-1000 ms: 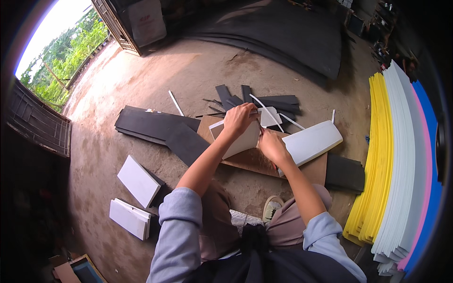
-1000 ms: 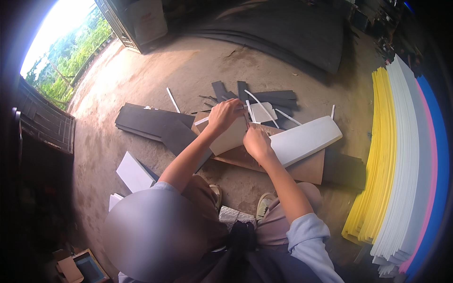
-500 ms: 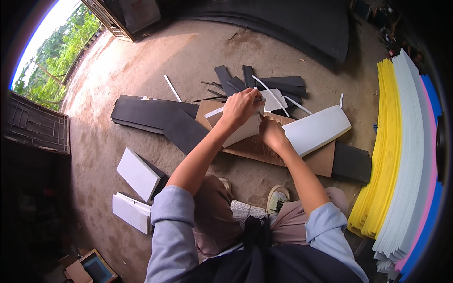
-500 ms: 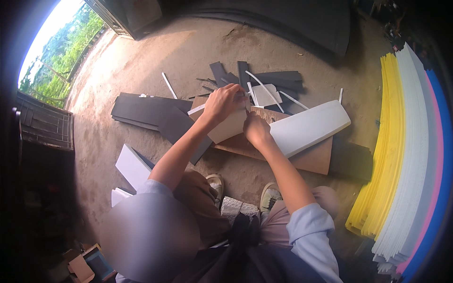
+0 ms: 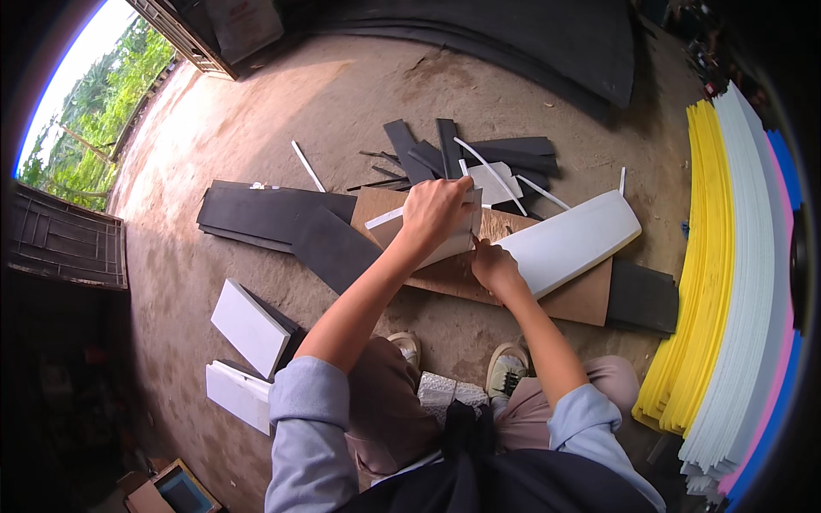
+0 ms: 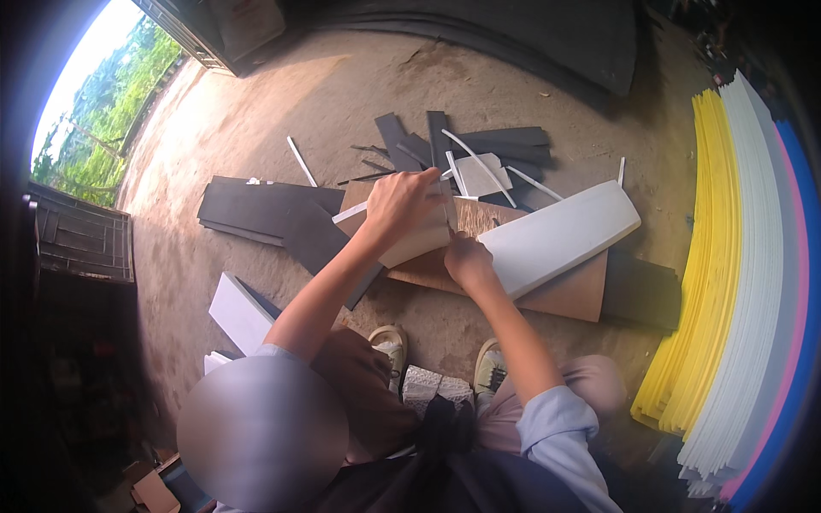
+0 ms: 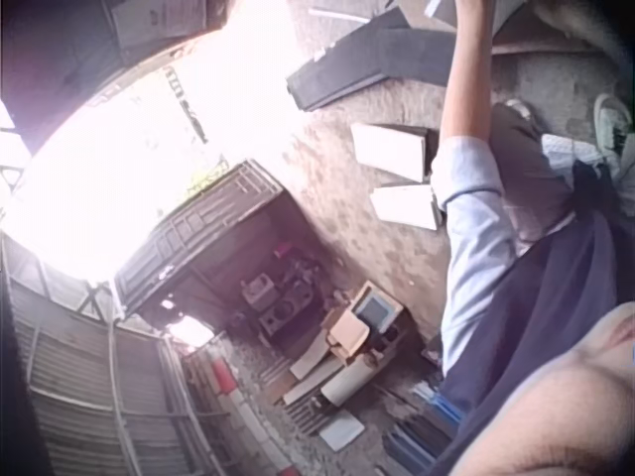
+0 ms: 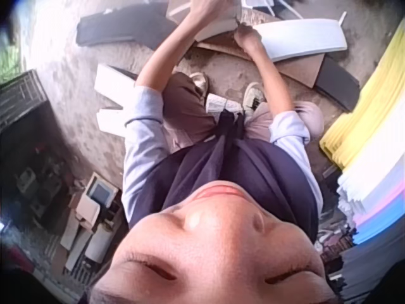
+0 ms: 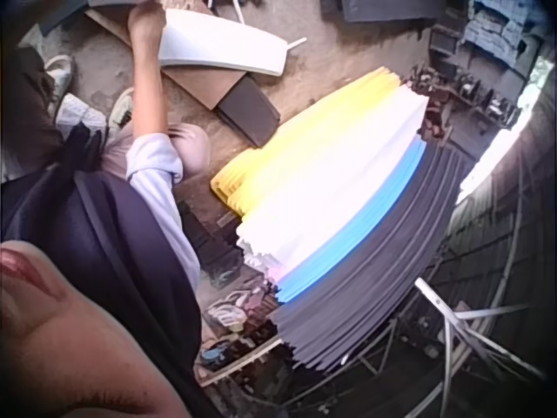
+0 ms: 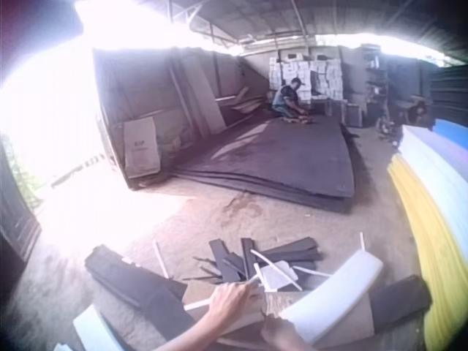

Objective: The person sits on the floor and uses a red utility knife to cut black and white foam sheets into smaller rectangular pieces. They repeatedly align, score, and snap the sheets, then stack the cut pieces on the left side of the workspace.

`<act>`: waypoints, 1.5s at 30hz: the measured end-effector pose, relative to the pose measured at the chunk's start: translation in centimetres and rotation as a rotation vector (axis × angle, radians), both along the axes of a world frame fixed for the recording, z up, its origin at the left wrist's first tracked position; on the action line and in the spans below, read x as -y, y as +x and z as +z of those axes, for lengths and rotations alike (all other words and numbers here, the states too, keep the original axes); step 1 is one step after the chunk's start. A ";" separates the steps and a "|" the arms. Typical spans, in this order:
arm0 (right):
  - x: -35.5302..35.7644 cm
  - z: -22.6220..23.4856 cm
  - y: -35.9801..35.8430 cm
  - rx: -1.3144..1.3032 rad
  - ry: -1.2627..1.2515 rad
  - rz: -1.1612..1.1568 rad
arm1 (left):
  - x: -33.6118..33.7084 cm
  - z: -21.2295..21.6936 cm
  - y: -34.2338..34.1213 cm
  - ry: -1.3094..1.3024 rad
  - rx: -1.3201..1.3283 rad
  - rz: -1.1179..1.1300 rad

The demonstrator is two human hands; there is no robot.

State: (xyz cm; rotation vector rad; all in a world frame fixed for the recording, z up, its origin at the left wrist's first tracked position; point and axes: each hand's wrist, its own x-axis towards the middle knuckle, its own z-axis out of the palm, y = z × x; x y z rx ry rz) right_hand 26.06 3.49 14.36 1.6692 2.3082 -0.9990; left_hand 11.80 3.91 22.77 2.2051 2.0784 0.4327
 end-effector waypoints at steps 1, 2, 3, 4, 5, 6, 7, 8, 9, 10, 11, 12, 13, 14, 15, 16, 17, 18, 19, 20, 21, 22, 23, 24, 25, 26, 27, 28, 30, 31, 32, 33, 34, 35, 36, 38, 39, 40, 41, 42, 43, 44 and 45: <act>0.2 0.2 -0.2 -0.005 0.000 -0.017 | 0.1 -0.2 -0.2 0.043 -0.005 -0.008; 0.4 0.3 -0.5 -0.012 -0.001 -0.033 | 0.2 -0.4 -0.4 0.084 -0.011 -0.016; 0.6 0.1 -0.3 -0.008 -0.004 -0.057 | 0.3 -0.5 -0.2 0.082 -0.006 -0.014; 0.7 -0.7 -0.1 -0.017 -0.039 -0.064 | 0.2 -0.4 0.0 0.078 -0.003 -0.011; 0.7 -1.8 -0.1 -0.026 -0.075 -0.071 | 0.0 -0.4 0.0 0.073 -0.002 -0.007; 0.9 -3.1 -0.1 -0.039 -0.110 -0.076 | 0.0 -0.4 -0.2 0.071 0.015 -0.008; 1.5 -5.7 0.9 -0.015 -0.073 -0.048 | 0.0 -0.3 0.0 0.076 0.029 -0.002; 2.5 -9.5 2.8 0.011 -0.025 -0.030 | -0.5 -0.3 0.3 0.091 0.046 -0.005; 4.1 -12.1 3.4 0.021 0.015 -0.001 | -0.7 -0.1 -0.3 0.099 0.045 0.002; 6.2 -13.1 3.1 0.005 0.098 -0.037 | -0.5 0.3 -1.1 0.000 0.066 0.066; 7.5 -13.5 2.8 -0.012 0.190 -0.066 | -0.5 0.4 -1.8 -0.001 0.063 0.078; 8.0 -13.7 2.7 -0.019 0.204 -0.088 | -0.6 0.3 -2.1 -0.010 0.070 0.080; 8.3 -14.0 2.6 -0.024 0.218 -0.111 | -0.7 0.2 -2.3 -0.018 0.077 0.081; 8.2 -14.3 2.5 -0.029 0.232 -0.133 | -0.8 0.1 -2.2 -0.003 0.052 0.063; 8.1 -14.3 2.6 -0.029 0.221 -0.118 | -0.8 -0.1 -2.2 0.015 0.044 0.045; 7.9 -14.3 3.0 -0.028 0.210 -0.104 | -0.8 -0.3 -2.3 0.033 0.038 0.026; 7.9 -14.3 3.2 -0.027 0.198 -0.089 | -0.7 -0.5 -2.4 0.050 0.031 0.007; 7.7 -14.2 3.3 -0.044 0.260 -0.107 | -0.8 -0.3 -2.4 0.025 0.030 0.013; 7.7 -14.0 3.4 -0.061 0.322 -0.124 | -0.8 0.0 -2.5 0.000 0.029 0.019; 7.8 -13.9 3.6 -0.078 0.383 -0.141 | -0.7 0.1 -2.6 -0.026 0.028 0.025; 7.2 -13.5 3.6 -0.292 0.295 -0.304 | -0.6 0.6 -2.8 -0.039 0.048 0.037; 5.9 -13.1 3.8 -0.498 0.206 -0.468 | -0.5 0.9 -3.0 -0.052 0.077 0.041; 4.5 -12.7 4.0 -0.704 0.114 -0.630 | -0.3 1.1 -3.2 -0.065 0.106 0.046; 3.0 -11.1 3.6 -0.718 0.097 -0.627 | 0.0 1.3 -4.2 -0.061 0.108 0.091; 1.1 -8.8 3.1 -0.737 0.082 -0.624 | 0.7 1.4 -5.7 0.033 0.204 0.067; -0.8 -6.2 3.1 -0.679 0.038 -0.497 | 1.5 1.9 -6.9 0.063 0.268 0.096; -2.8 -3.9 3.5 -0.617 0.009 -0.375 | 2.0 2.9 -7.8 0.102 0.337 0.115; -4.5 -2.9 4.1 -0.641 0.138 -0.228 | 2.5 3.8 -8.4 0.149 0.490 0.105; -7.4 0.1 5.4 -0.542 0.197 -0.007 | 4.1 5.9 -9.2 0.199 0.816 0.088; -7.8 2.6 5.1 -0.616 0.119 0.053 | 5.4 7.2 -9.7 0.242 0.837 0.097; -8.1 4.7 5.0 -0.648 0.011 0.022 | 6.5 8.4 -10.0 0.272 0.907 0.104; -8.5 6.8 5.7 -0.669 -0.084 -0.014 | 7.2 9.2 -10.0 0.306 0.988 0.096; -8.0 8.1 5.5 -0.866 -0.116 -0.021 | 8.1 9.3 -10.6 0.320 1.023 0.123; -7.5 9.7 5.7 -0.962 -0.195 -0.049 | 8.7 9.1 -11.3 0.334 1.060 0.148; -6.9 10.2 5.5 -1.023 -0.200 -0.081 | 9.6 9.3 -11.5 0.341 1.099 0.176; -5.9 10.8 5.1 -1.090 -0.204 -0.130 | 11.1 9.6 -11.8 0.339 1.115 0.226; -5.2 10.7 4.8 -1.103 -0.212 -0.150 | 11.9 9.9 -11.8 0.330 1.117 0.255; -4.8 10.5 4.6 -1.114 -0.221 -0.171 | 12.4 9.5 -11.8 0.365 1.125 0.233; -4.6 10.3 4.4 -1.157 -0.229 -0.230 | 12.8 8.8 -11.9 0.398 1.133 0.212; -4.2 9.9 4.4 -1.189 -0.241 -0.298 | 13.4 8.3 -11.8 0.421 1.150 0.195; -4.0 9.3 4.4 -1.218 -0.253 -0.369 | 13.8 8.0 -12.0 0.424 1.174 0.200; -4.6 8.7 4.9 -1.218 -0.254 -0.405 | 14.3 7.7 -12.3 0.425 1.201 0.205; -4.9 8.3 5.4 -1.231 -0.201 -0.463 | 14.8 7.2 -12.7 0.429 1.237 0.213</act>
